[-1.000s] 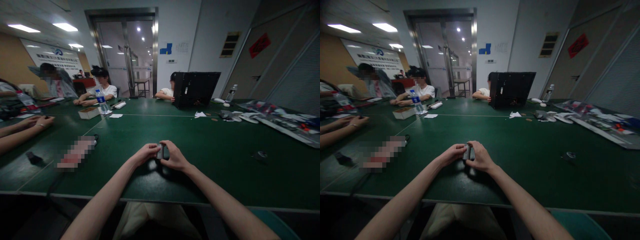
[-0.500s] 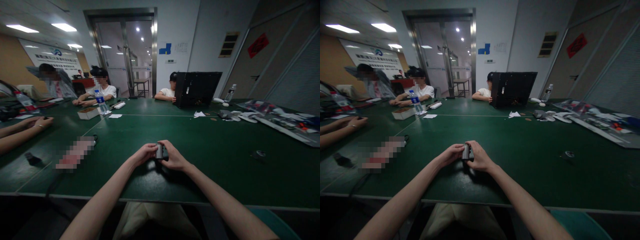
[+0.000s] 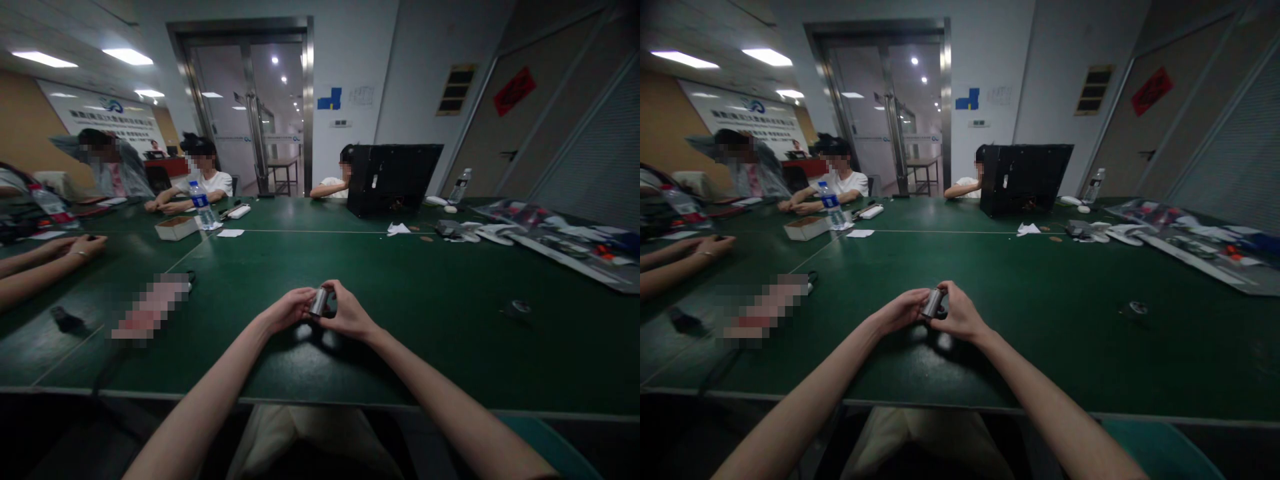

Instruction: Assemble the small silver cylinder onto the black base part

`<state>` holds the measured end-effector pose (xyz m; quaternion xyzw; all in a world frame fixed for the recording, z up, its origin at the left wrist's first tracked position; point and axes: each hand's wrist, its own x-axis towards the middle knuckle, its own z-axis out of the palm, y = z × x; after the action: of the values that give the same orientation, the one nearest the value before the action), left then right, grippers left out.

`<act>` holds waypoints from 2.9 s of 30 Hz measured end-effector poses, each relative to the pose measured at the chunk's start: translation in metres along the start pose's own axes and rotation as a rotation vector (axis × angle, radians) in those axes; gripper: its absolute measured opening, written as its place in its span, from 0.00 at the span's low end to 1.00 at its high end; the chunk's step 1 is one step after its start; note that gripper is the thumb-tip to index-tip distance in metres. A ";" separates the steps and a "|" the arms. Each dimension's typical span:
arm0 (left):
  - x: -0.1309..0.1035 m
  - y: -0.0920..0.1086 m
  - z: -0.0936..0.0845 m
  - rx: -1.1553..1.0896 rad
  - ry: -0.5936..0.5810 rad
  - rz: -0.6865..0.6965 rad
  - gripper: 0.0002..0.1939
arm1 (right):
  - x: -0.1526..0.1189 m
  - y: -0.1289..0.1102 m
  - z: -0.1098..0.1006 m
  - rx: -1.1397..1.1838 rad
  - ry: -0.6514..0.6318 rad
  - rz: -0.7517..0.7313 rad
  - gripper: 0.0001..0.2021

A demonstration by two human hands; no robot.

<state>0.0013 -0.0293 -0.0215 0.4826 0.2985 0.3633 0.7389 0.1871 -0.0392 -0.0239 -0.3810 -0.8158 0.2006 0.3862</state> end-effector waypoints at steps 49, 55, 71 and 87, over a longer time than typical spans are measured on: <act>0.000 0.004 0.001 0.441 0.016 0.051 0.20 | 0.006 0.023 -0.035 0.049 -0.237 0.055 0.06; -0.001 0.006 0.002 0.480 -0.012 0.040 0.23 | 0.000 0.029 -0.026 0.045 -0.403 0.023 0.06; -0.004 0.008 -0.008 0.583 0.027 0.072 0.19 | 0.002 0.009 -0.026 0.097 -0.339 0.000 0.17; 0.001 0.005 -0.014 0.983 0.334 0.202 0.18 | -0.071 -0.003 -0.106 -0.086 0.324 0.386 0.21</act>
<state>-0.0103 -0.0206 -0.0221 0.7340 0.4993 0.3220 0.3290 0.2981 -0.0922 0.0102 -0.5731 -0.6632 0.1721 0.4496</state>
